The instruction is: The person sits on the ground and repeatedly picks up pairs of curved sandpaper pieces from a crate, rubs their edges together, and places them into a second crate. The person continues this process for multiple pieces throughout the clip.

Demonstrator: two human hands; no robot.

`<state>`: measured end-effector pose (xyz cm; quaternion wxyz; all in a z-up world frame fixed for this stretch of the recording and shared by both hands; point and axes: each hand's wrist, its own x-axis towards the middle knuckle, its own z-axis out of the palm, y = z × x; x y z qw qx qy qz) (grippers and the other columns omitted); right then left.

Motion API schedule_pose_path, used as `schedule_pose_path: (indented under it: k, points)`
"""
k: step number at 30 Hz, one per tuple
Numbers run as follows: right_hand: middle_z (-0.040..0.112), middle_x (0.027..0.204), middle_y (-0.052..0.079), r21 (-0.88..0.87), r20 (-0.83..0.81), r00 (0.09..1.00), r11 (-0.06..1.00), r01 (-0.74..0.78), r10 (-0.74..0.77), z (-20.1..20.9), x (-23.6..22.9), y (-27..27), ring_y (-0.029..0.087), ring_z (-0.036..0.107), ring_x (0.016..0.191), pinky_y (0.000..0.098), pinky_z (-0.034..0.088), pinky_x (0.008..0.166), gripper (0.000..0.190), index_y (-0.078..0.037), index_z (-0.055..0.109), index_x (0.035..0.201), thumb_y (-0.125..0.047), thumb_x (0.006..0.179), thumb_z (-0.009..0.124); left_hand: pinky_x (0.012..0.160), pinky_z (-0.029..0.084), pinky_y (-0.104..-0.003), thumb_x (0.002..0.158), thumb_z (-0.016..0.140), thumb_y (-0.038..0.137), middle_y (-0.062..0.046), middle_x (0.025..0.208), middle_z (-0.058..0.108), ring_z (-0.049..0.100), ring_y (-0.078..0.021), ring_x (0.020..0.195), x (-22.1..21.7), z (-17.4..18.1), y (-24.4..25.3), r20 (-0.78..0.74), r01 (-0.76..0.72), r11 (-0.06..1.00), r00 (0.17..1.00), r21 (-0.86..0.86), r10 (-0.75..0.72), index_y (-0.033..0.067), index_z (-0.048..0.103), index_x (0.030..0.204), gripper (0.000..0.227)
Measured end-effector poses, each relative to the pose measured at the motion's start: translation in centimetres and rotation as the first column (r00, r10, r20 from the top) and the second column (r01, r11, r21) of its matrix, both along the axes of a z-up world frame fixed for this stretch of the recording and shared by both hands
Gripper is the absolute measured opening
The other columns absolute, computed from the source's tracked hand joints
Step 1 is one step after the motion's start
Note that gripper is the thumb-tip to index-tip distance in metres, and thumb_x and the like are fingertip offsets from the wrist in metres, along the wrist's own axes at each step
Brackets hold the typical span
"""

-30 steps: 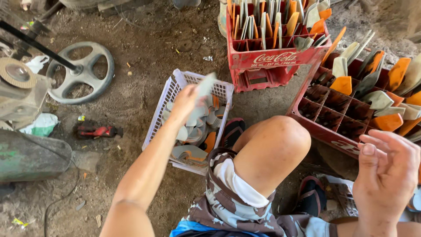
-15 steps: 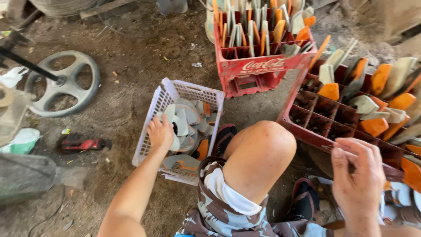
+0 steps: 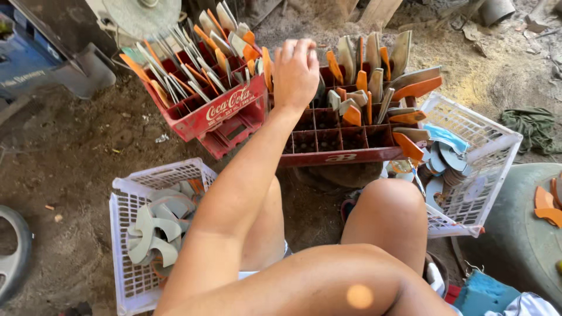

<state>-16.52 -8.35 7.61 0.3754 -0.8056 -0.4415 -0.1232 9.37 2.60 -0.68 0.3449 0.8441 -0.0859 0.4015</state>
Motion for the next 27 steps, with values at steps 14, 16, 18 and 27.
schedule_pose_path:
  k: [14,16,18,27]
  points:
    - [0.066,0.096,0.011,0.136,-0.185,0.983,0.990,0.026,-0.001,0.9,3.2,0.9,0.027,0.063,0.091,0.0376,0.051,0.078,0.027,-0.001,0.068,0.103,-0.026,0.096,0.058,0.097,0.051,-0.059,0.081,0.097,0.057,-0.035,0.124,0.052,0.056,-0.0480,0.113,2.2,-13.0,2.5,-0.168,-0.241,0.956,0.962,-0.165,0.214,-0.0163,0.037,0.135,0.109]
    - [0.066,0.095,0.011,0.126,-0.187,0.982,0.992,0.004,0.020,1.1,4.0,0.9,0.026,0.063,0.089,0.0369,0.051,0.077,0.029,-0.001,0.068,0.102,-0.028,0.097,0.057,0.069,0.055,-0.044,0.081,0.082,0.040,-0.031,0.119,0.064,0.066,-0.0377,0.089,2.6,-13.4,1.9,-0.497,-0.259,0.798,0.866,-0.544,-0.057,-0.0093,0.041,0.137,0.085]
    - [0.065,0.093,0.011,0.137,-0.203,0.979,0.991,-0.007,0.035,0.8,4.3,1.0,0.025,0.063,0.088,0.0363,0.050,0.076,0.031,-0.001,0.068,0.102,-0.030,0.098,0.057,0.054,0.058,-0.033,0.082,0.076,0.029,-0.025,0.118,0.067,0.071,-0.0290,0.080,2.9,-13.6,2.1,-0.562,-0.324,0.620,0.794,-0.715,-0.234,-0.0050,0.042,0.139,0.075]
    - [0.064,0.087,0.011,0.095,-0.257,0.919,0.954,-0.285,0.300,-0.5,4.8,1.5,0.022,0.062,0.081,0.0334,0.049,0.070,0.043,0.001,0.069,0.100,-0.039,0.104,0.053,0.061,0.055,-0.031,0.081,0.088,0.029,-0.015,0.109,0.068,0.068,-0.0217,0.086,3.7,-12.9,2.6,-0.480,-0.259,0.663,0.860,-0.702,-0.172,-0.0019,0.057,0.123,0.062]
